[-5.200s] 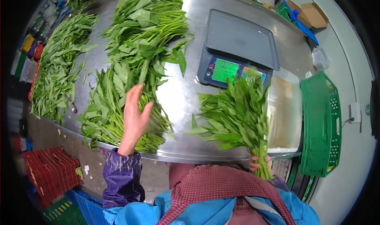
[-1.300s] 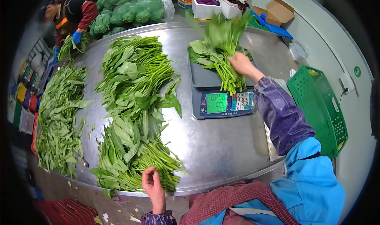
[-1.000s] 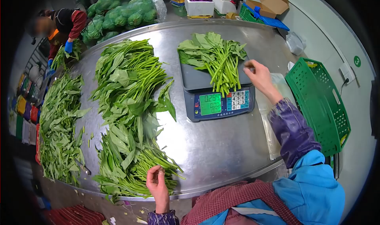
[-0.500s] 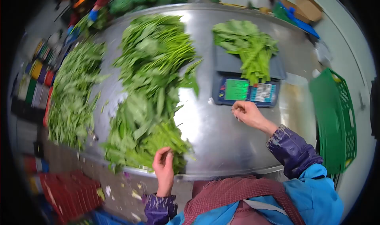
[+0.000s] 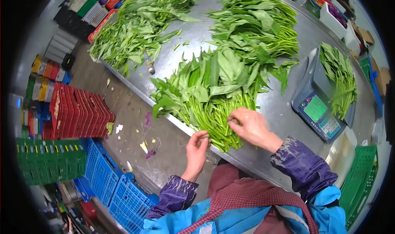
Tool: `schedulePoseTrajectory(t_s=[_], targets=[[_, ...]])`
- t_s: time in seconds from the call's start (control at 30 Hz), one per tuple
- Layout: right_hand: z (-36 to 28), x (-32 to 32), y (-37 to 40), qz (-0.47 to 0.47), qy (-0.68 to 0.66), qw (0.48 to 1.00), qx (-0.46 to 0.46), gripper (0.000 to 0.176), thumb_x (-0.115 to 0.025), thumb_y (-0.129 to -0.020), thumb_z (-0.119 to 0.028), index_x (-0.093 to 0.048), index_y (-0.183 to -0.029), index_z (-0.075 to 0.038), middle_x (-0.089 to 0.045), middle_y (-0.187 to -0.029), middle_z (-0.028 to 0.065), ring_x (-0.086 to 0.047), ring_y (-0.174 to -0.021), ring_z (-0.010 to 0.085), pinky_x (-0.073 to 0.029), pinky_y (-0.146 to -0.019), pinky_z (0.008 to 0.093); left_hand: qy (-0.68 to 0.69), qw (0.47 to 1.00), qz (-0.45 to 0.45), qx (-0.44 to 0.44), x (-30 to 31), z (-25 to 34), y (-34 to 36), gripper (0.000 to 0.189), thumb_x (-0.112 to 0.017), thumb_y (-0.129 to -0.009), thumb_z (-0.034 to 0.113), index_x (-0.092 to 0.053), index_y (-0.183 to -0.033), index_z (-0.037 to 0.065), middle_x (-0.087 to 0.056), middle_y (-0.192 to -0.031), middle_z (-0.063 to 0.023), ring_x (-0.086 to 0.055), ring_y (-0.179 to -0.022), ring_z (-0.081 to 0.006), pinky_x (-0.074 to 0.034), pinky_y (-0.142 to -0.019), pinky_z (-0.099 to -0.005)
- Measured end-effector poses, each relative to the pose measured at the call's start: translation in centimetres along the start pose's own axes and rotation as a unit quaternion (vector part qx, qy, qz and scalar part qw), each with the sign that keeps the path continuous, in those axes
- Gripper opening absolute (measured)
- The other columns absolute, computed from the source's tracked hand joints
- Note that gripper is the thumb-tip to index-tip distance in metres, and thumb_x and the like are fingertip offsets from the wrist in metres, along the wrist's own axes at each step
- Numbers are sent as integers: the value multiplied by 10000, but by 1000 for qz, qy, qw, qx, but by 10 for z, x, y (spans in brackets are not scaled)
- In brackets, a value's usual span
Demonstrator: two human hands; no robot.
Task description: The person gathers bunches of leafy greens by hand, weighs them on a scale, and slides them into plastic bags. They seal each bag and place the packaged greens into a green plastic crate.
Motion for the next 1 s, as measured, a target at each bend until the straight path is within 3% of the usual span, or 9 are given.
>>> schedulePoseTrajectory(t_s=[0.1,0.17,0.37,0.57,0.63,0.7,0.8,0.87,1.0], targets=[[-33,-27,-14,-57,141,988,32,330,-641,-690,-355,-565,-777,-46,-570,-737,112,-601,-663,276,-471,-559,391,77,997,24,5,10,0,-1,204,-502,-859,15,-499,-1063,2,-552,-893,-41,-539,-780,-110,-463,-717,-249],[-34,-52,-21,-47,183,981,42,357,-683,-655,-339,-559,-777,-27,-571,-752,129,-604,-662,288,-473,-545,385,95,995,34,10,15,0,0,215,-500,-863,20,-479,-1077,15,-542,-900,-40,-538,-777,-111,-467,-728,-249],[-10,-64,-36,-20,173,985,2,428,-675,-671,-367,-498,-829,-11,-558,-798,150,-588,-679,326,-452,-552,419,100,994,40,-2,29,7,1,202,-502,-866,27,-482,-1067,20,-537,-888,-32,-534,-784,-107,-454,-720,-240],[-15,-61,-38,-56,116,991,-19,244,-616,-709,-230,-542,-805,-19,-576,-825,130,-585,-757,288,-457,-639,389,89,996,26,15,27,7,-2,176,-499,-868,26,-494,-1043,15,-539,-898,-32,-531,-785,-104,-447,-718,-238],[-1,-45,-39,-10,-202,975,-87,257,-608,-717,-192,-569,-881,2,-608,-857,136,-604,-748,221,-480,-671,333,78,997,26,2,29,10,-6,178,-496,-869,26,-495,-1047,12,-540,-904,-33,-532,-786,-103,-448,-720,-239],[-4,-28,-34,-59,-466,864,-181,235,-470,-835,-108,-485,-1035,15,-613,-884,109,-603,-740,170,-496,-672,265,69,997,25,-8,25,11,-9,181,-494,-870,26,-497,-1051,9,-541,-911,-33,-533,-787,-103,-449,-721,-240],[6,-19,-29,-78,-546,811,-192,219,-485,-857,-136,-463,-1015,15,-608,-870,119,-608,-722,176,-505,-656,266,83,996,-4,16,14,18,-18,243,-481,-861,-4,-493,-1104,3,-541,-969,-38,-524,-834,-81,-436,-768,-216],[8,-19,-25,-54,-642,724,-247,210,-517,-871,-196,-476,-948,-5,-583,-800,81,-576,-633,148,-479,-572,251,77,997,-28,-6,2,22,-24,242,-484,-868,11,-496,-1110,6,-541,-965,-35,-531,-827,-91,-442,-761,-223],[10,-27,-25,-112,-504,817,-257,228,-496,-901,-208,-507,-1029,-19,-503,-715,8,-467,-531,81,-410,-477,219,54,995,-79,-28,-18,29,-27,277,-499,-864,16,-489,-1141,2,-542,-997,-39,-527,-865,-93,-439,-782,-223]])
Point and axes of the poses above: each hand's wrist, its own y-axis away from the middle knuckle, its own x-axis out of the back of the hand, z = x × y, the point moved 3 cm from there along -y, towards the middle knuckle
